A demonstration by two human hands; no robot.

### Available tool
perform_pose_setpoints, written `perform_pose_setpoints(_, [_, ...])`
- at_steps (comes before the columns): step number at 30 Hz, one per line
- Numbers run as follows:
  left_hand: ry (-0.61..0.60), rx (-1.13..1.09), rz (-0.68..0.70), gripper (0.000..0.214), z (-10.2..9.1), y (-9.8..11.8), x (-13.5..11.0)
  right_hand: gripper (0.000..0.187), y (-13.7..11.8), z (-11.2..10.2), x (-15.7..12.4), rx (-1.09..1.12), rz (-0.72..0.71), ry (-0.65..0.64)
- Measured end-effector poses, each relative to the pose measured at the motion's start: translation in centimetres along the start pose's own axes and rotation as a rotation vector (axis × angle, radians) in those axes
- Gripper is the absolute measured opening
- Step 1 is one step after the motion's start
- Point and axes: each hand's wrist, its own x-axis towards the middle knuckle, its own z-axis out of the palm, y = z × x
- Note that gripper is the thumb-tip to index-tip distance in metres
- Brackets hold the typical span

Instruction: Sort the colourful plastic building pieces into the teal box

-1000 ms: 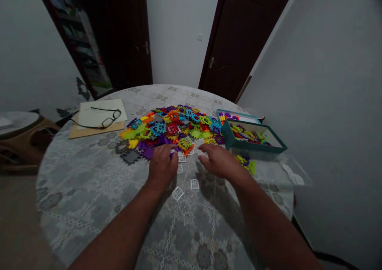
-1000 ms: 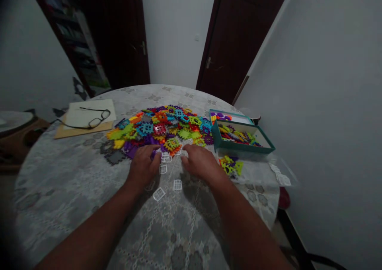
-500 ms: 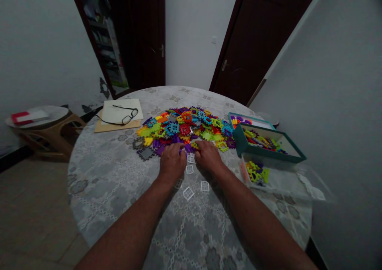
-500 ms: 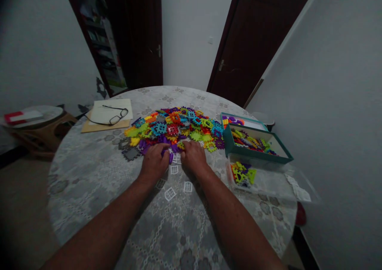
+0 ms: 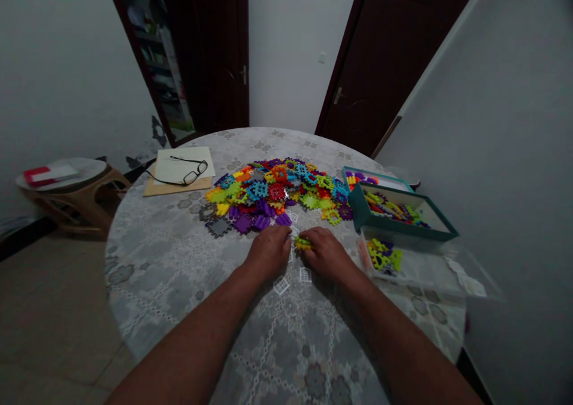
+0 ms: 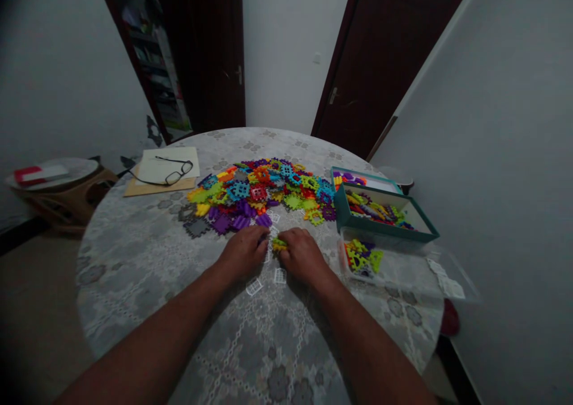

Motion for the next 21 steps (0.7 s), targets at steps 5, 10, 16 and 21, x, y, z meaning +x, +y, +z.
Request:
perform_pose_setpoints(5, [-0.037,-0.106,0.025,0.023,0.3,0.7,-0.4,0.026,0.8,0.0,-0.8,0.262,0.034,0.07])
perform_pose_setpoints(10, [0.018,-0.266,-0.058,0.025,0.0,0.9,0.0,0.023,1.6,1.2,-0.1,0.811,0.314,0.251])
perform_pose_setpoints(16, [0.014,-0.336,-0.09,0.037,-0.5,1.4,0.0,0.033,0.5,2.3,0.4,1.268,0.413,0.318])
perform_pose_setpoints(21, [-0.074,-0.103,0.147,0.045,-0.2,1.7,-0.6,0.049,0.7,1.1,0.3,1.21,0.468,0.393])
